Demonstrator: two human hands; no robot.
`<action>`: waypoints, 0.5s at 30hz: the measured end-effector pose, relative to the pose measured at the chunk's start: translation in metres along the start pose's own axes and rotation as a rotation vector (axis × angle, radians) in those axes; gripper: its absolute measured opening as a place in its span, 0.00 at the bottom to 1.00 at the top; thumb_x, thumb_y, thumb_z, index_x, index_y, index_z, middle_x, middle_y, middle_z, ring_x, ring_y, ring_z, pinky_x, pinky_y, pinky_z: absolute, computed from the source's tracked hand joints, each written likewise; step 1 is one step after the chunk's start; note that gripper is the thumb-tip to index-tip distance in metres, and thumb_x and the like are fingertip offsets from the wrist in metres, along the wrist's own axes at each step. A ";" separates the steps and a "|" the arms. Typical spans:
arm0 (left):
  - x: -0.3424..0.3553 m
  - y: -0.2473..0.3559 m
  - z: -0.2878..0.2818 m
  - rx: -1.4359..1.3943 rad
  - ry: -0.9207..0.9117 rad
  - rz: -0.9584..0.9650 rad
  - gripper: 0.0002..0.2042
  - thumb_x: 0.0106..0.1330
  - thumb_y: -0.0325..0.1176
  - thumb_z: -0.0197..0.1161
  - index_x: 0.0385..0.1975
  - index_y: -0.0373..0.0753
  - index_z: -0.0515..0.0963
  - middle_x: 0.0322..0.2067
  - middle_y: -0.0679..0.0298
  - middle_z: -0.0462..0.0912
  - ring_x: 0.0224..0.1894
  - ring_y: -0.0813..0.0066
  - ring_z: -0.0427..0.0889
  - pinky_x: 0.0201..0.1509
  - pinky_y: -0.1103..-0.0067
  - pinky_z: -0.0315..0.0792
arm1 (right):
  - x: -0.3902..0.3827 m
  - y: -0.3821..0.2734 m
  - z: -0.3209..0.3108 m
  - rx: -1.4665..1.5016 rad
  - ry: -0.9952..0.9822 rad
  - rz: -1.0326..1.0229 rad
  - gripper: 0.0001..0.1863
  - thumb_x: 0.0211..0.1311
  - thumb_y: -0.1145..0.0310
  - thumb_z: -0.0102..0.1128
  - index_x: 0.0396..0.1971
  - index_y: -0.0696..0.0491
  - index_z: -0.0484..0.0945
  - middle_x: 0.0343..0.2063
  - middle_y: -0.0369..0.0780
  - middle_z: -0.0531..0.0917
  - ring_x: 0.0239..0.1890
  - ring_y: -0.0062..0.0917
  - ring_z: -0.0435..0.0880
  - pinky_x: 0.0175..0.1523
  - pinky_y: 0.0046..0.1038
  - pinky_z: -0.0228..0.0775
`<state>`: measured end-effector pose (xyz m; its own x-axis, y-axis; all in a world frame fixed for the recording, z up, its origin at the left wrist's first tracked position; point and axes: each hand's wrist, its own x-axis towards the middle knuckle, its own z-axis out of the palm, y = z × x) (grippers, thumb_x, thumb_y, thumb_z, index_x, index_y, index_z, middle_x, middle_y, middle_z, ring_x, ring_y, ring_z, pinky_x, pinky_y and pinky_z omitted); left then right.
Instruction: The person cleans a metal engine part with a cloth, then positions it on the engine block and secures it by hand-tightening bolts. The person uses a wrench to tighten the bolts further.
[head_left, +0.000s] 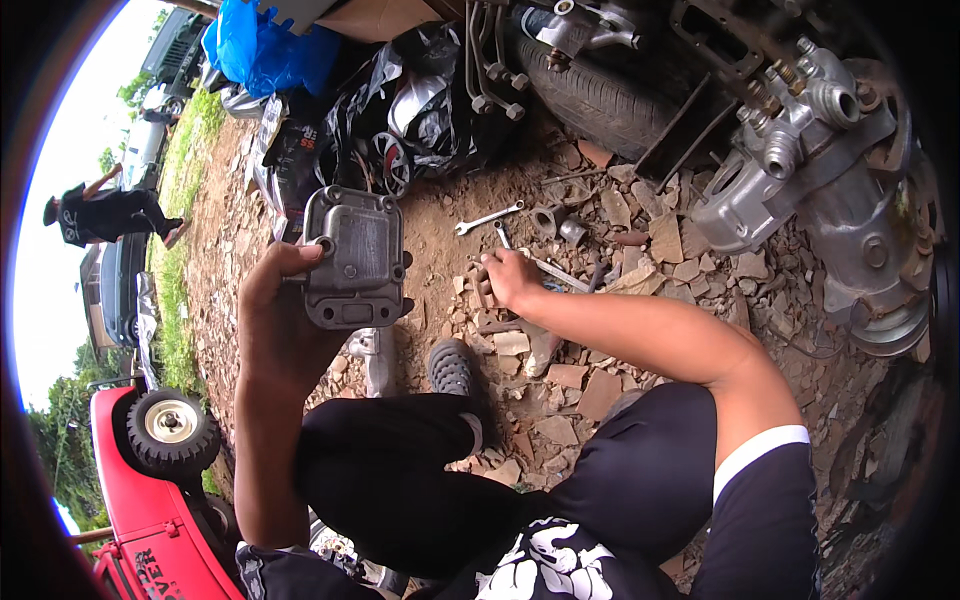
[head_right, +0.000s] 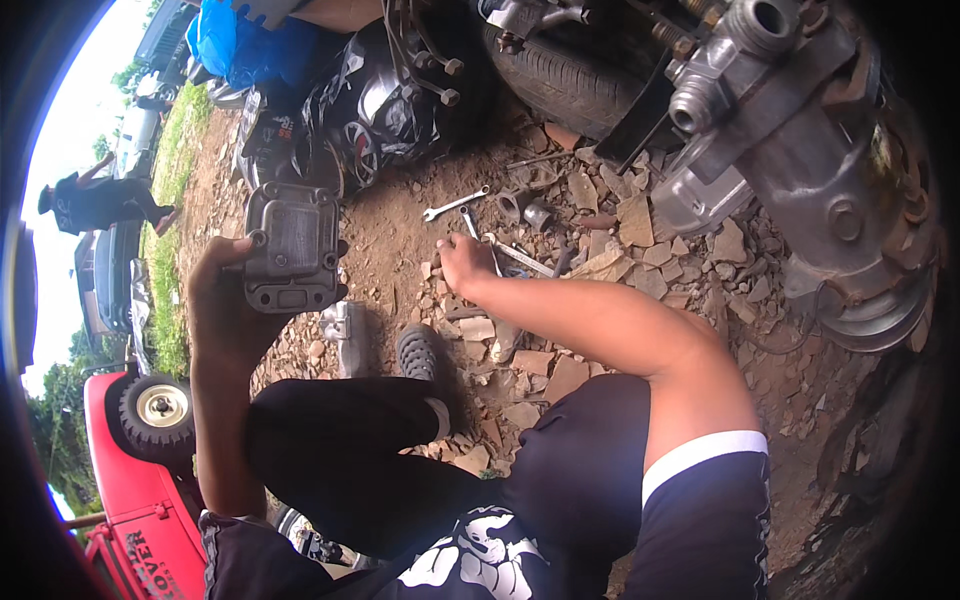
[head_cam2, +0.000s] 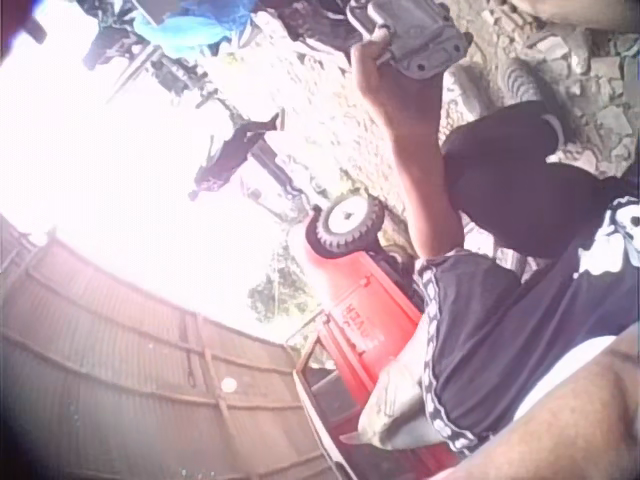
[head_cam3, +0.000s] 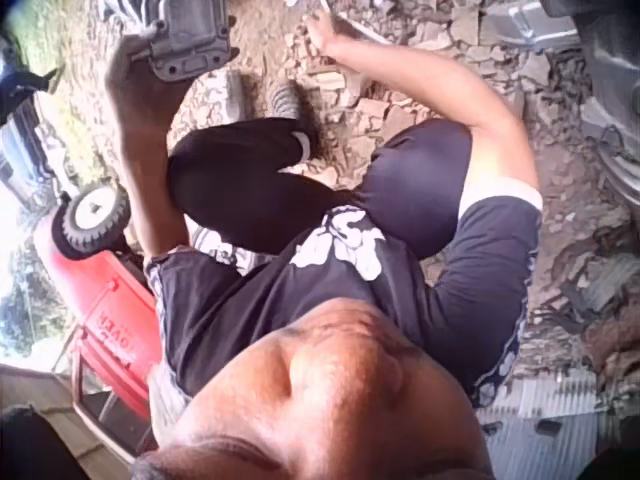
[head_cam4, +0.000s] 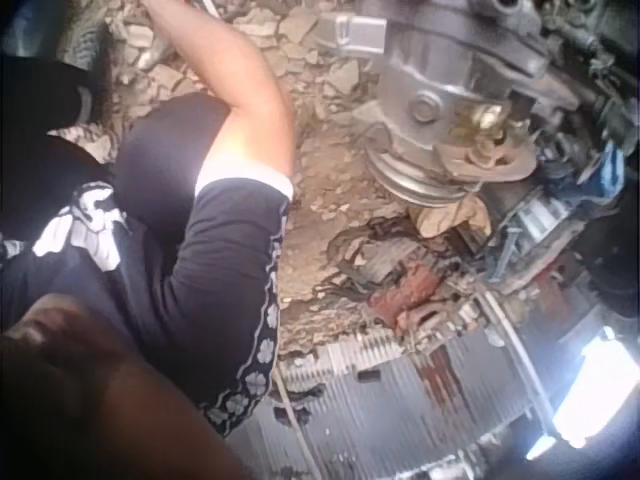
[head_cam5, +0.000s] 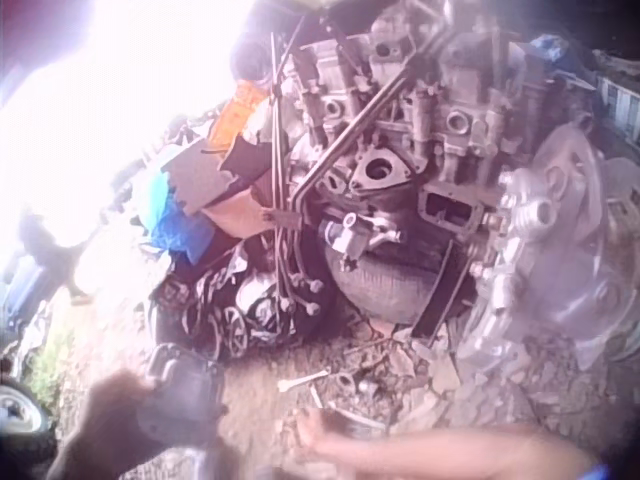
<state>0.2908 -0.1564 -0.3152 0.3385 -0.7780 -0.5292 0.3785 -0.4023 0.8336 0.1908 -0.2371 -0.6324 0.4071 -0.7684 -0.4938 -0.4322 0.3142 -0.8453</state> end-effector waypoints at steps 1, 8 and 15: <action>-0.003 0.001 0.002 -0.078 0.009 -0.012 0.21 0.65 0.40 0.52 0.50 0.30 0.77 0.45 0.46 0.84 0.48 0.49 0.85 0.58 0.58 0.77 | 0.011 0.011 -0.004 0.154 0.014 0.083 0.20 0.71 0.52 0.50 0.40 0.52 0.83 0.29 0.44 0.88 0.36 0.36 0.88 0.44 0.39 0.77; -0.017 0.020 0.006 -0.311 -0.082 0.071 0.20 0.68 0.40 0.52 0.49 0.30 0.79 0.48 0.47 0.84 0.49 0.50 0.84 0.55 0.55 0.78 | 0.070 0.122 -0.065 0.105 0.286 0.045 0.18 0.69 0.52 0.55 0.44 0.50 0.84 0.35 0.46 0.87 0.37 0.40 0.87 0.44 0.39 0.76; 0.030 0.000 0.013 -0.240 -0.070 0.038 0.32 0.64 0.44 0.54 0.63 0.25 0.65 0.52 0.39 0.78 0.53 0.45 0.82 0.55 0.55 0.80 | -0.001 0.104 -0.172 0.279 0.382 0.152 0.11 0.71 0.66 0.56 0.45 0.55 0.82 0.32 0.37 0.87 0.27 0.19 0.86 0.35 0.27 0.76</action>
<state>0.2894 -0.1857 -0.3293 0.2989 -0.8253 -0.4792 0.5630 -0.2529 0.7868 0.0072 -0.2990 -0.6848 0.0093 -0.8353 -0.5497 -0.2111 0.5357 -0.8176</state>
